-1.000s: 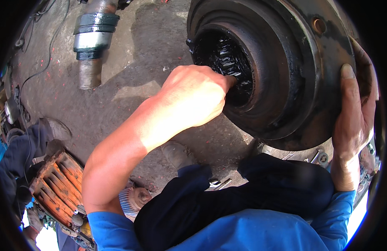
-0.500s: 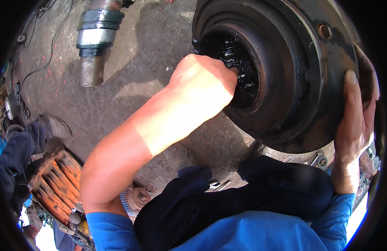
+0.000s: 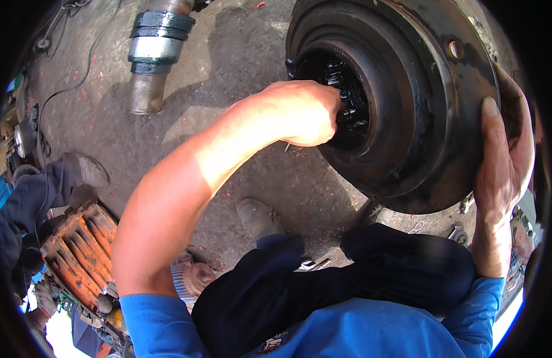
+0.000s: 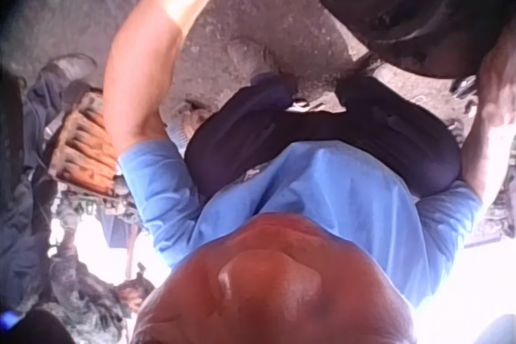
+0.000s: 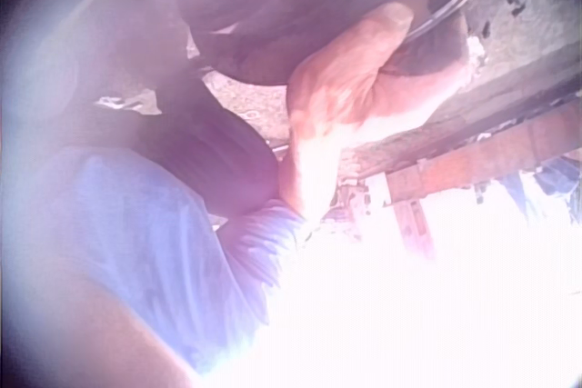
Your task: The person uses an angle grinder on a cylindrical metal part, then wipes it with a cloth. They apply grease to the inside of a brake drum and continue wiping the cylindrical part and their hands.
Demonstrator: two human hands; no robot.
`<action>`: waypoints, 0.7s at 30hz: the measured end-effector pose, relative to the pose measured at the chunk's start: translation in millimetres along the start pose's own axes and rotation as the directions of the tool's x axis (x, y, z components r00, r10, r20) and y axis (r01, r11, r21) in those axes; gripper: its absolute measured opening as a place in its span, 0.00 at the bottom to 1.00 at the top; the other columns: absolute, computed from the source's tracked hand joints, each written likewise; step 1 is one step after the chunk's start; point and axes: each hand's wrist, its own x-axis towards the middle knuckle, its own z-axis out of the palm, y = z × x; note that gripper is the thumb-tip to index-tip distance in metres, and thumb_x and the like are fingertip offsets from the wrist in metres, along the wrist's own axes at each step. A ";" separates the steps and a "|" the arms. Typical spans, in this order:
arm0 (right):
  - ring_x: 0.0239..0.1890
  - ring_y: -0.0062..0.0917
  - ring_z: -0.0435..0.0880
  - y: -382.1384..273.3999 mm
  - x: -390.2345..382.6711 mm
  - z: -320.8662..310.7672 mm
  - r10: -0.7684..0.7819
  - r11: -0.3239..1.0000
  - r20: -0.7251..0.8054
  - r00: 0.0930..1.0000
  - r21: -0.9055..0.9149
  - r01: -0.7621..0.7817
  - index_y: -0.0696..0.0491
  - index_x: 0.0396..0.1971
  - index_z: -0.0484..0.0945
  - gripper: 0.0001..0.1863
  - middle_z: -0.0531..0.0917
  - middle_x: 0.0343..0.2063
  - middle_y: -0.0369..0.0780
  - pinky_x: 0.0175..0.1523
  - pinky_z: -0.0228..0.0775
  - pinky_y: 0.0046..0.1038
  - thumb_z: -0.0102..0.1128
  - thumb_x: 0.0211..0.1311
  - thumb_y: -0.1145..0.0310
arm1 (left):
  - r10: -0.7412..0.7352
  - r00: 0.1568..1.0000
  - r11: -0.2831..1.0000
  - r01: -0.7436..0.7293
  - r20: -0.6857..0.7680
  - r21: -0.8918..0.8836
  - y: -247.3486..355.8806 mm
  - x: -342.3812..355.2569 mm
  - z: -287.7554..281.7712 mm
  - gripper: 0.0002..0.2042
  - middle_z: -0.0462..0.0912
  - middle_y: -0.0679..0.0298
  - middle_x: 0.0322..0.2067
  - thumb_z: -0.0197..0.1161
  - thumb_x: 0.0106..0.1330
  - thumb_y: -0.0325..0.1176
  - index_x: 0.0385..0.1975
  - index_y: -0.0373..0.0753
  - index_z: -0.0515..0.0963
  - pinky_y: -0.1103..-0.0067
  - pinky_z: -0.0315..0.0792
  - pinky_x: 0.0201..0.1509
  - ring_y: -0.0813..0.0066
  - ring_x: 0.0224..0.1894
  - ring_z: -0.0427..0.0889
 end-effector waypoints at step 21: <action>0.59 0.32 0.79 -1.6 -2.9 9.1 -0.016 0.997 -0.007 1.000 -0.078 0.015 0.58 0.64 0.71 0.25 0.80 0.56 0.46 0.69 0.65 0.30 0.53 0.75 0.58 | 0.057 0.995 0.997 -0.062 -0.087 -0.056 -4.5 -43.2 11.4 0.21 0.84 0.47 0.47 0.53 0.66 0.28 0.60 0.37 0.77 0.61 0.76 0.58 0.49 0.52 0.83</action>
